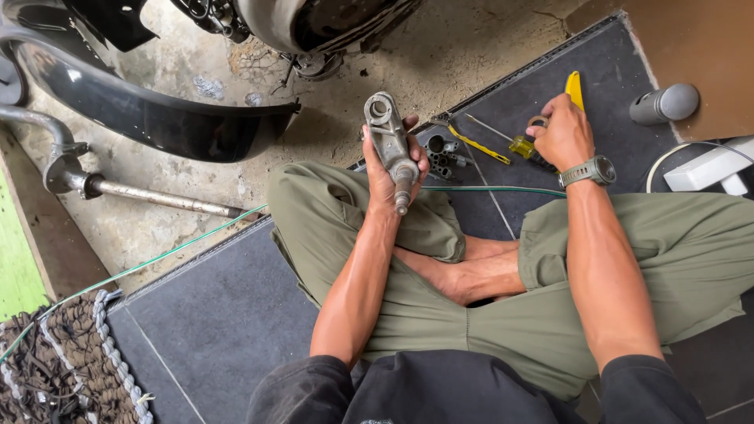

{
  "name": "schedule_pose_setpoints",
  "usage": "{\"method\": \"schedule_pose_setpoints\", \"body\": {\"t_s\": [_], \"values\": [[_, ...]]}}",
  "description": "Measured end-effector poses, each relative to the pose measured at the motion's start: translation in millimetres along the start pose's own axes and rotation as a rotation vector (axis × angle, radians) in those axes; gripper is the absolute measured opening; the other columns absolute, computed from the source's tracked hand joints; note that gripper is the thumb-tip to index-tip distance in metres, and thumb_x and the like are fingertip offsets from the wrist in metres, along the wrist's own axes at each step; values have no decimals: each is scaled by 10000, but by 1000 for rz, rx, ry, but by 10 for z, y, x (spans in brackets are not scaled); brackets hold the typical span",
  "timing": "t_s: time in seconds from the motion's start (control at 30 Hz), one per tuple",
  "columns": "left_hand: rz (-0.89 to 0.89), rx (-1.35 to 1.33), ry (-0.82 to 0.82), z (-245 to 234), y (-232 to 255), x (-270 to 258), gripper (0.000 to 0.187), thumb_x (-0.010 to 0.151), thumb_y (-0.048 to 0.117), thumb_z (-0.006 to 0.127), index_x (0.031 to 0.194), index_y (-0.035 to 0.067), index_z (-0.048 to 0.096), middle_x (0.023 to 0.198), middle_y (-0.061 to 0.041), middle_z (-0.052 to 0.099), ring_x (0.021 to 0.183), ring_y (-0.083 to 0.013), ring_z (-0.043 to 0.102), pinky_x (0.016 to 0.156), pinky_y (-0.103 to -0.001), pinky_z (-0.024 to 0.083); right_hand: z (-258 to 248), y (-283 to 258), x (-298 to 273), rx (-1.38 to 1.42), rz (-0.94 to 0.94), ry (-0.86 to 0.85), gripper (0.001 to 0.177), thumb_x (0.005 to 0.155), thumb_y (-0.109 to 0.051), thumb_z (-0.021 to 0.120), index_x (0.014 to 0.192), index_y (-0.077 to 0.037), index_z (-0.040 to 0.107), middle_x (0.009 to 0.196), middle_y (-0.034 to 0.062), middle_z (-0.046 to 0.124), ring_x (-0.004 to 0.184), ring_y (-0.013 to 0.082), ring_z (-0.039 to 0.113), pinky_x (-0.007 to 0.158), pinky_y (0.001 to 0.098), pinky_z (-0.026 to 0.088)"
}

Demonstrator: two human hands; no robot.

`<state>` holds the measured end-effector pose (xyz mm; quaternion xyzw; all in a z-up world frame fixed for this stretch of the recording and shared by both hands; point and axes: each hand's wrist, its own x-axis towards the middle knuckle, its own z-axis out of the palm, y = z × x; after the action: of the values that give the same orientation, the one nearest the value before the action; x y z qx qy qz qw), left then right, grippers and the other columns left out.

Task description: A person sits on the floor cleaning a metal motorcycle component with a utility knife and inspecting a small washer.

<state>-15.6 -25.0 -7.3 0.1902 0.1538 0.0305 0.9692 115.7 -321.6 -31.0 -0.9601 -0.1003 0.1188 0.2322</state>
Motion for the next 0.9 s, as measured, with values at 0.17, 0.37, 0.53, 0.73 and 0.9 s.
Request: {"method": "schedule_pose_setpoints", "body": {"t_s": [0.17,0.37,0.53,0.73,0.9], "values": [[31,34,-10,51,19,-29,902,995,787,351,1357,-7,576,688,-122,528,590,-269,625,461,-348,485,-157,-253,-121,163,-207,198,244,988,94,801,1169,102,637,934,263,631,814,447,697,659,483,554],[41,95,-16,47,-5,-9,890,1012,773,331,1365,-5,576,684,-123,540,584,-266,645,453,-338,495,-408,-1024,-501,748,-275,209,143,1137,85,552,1206,161,650,1049,308,612,851,364,722,723,405,625],[40,147,11,-3,-52,34,884,1011,764,330,1365,-8,575,683,-129,559,584,-267,665,451,-331,502,-398,-1360,-733,1482,-11,-38,69,1071,-104,547,1069,-35,554,1115,250,702,943,296,791,815,332,701],[55,152,53,-30,-58,81,888,999,767,361,1376,-11,564,685,-139,578,584,-275,670,452,-338,501,-437,-1516,-866,1575,-82,-85,91,1061,-63,556,1030,-10,489,1088,320,686,873,349,789,719,381,700],[47,170,81,11,-51,72,890,982,777,375,1359,-1,589,672,-139,580,573,-270,667,441,-332,506,-468,-1649,-979,1676,-123,-128,69,1050,-33,544,1018,-5,489,1162,397,657,913,400,780,759,423,697]]}}
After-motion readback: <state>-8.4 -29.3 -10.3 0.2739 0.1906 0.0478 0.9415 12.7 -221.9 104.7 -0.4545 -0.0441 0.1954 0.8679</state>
